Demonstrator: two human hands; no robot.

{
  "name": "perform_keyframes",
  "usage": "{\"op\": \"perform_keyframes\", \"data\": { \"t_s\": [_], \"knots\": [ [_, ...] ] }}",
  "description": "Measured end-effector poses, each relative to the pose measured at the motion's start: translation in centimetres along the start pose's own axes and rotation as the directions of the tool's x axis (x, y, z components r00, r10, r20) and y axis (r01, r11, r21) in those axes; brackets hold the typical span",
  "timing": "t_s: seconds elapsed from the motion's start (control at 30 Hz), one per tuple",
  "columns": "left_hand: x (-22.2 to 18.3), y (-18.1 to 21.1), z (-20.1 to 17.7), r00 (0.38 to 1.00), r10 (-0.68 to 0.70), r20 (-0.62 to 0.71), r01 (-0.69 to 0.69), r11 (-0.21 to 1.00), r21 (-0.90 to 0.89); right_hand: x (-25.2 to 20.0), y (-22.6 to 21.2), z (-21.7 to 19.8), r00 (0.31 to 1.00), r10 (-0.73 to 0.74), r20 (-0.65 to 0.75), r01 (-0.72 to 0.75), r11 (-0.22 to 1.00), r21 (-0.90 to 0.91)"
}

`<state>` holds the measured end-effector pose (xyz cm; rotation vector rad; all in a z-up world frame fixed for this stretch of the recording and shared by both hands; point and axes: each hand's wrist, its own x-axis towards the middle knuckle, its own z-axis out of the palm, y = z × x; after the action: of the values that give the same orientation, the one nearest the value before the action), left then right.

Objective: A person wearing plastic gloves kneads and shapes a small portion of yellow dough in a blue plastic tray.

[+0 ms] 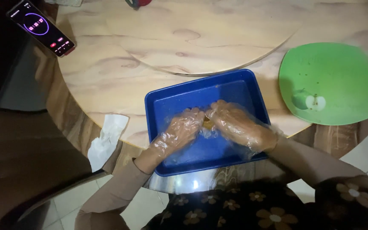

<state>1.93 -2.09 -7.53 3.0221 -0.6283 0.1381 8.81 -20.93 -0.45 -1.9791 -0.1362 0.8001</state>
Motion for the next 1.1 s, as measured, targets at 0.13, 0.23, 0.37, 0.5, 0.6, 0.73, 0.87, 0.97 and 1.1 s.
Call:
{"op": "perform_keyframes", "data": {
  "t_s": [0.13,0.23,0.37,0.5,0.6,0.73,0.87,0.97,1.1],
  "knots": [
    [0.0,0.5,0.6,1.0,-0.017,-0.001,0.017,0.996,0.084,0.2,1.1,0.8,0.999,0.016,-0.033,-0.016,1.0,0.009],
    [0.0,0.5,-0.3,0.995,-0.076,0.066,0.074,0.997,0.035,1.6,4.0,0.9,0.998,0.012,-0.065,-0.012,1.0,0.008],
    [-0.7,1.1,-5.5,0.985,-0.111,0.129,0.14,0.959,-0.248,1.5,5.5,-1.6,0.515,-0.835,0.195,0.74,0.317,-0.594],
    [-2.6,1.2,-9.7,0.958,-0.216,0.19,0.271,0.899,-0.344,-8.2,-4.1,-4.0,0.888,-0.401,0.225,0.444,0.62,-0.647],
    [-3.9,1.0,-7.0,0.983,-0.185,0.018,0.184,0.954,-0.235,-7.4,-3.7,-3.3,0.943,-0.289,0.164,0.304,0.552,-0.776],
    [-4.6,1.6,-4.6,0.944,-0.106,-0.311,0.023,0.966,-0.257,-5.4,0.1,-1.8,0.96,-0.254,0.12,0.266,0.682,-0.682],
    [-4.0,3.2,-6.3,0.961,-0.104,-0.255,0.018,0.948,-0.319,-7.3,-2.9,-2.7,0.978,-0.13,0.161,0.199,0.799,-0.567],
    [-3.5,3.7,-5.6,0.986,-0.169,-0.007,0.167,0.979,-0.114,-7.3,-4.5,-4.0,0.958,-0.066,0.278,0.201,0.847,-0.492],
    [-2.7,2.2,-0.1,0.985,-0.167,0.051,0.174,0.965,-0.199,-5.4,-3.5,-5.8,0.732,-0.35,0.584,0.652,0.609,-0.453]
  ]
}}
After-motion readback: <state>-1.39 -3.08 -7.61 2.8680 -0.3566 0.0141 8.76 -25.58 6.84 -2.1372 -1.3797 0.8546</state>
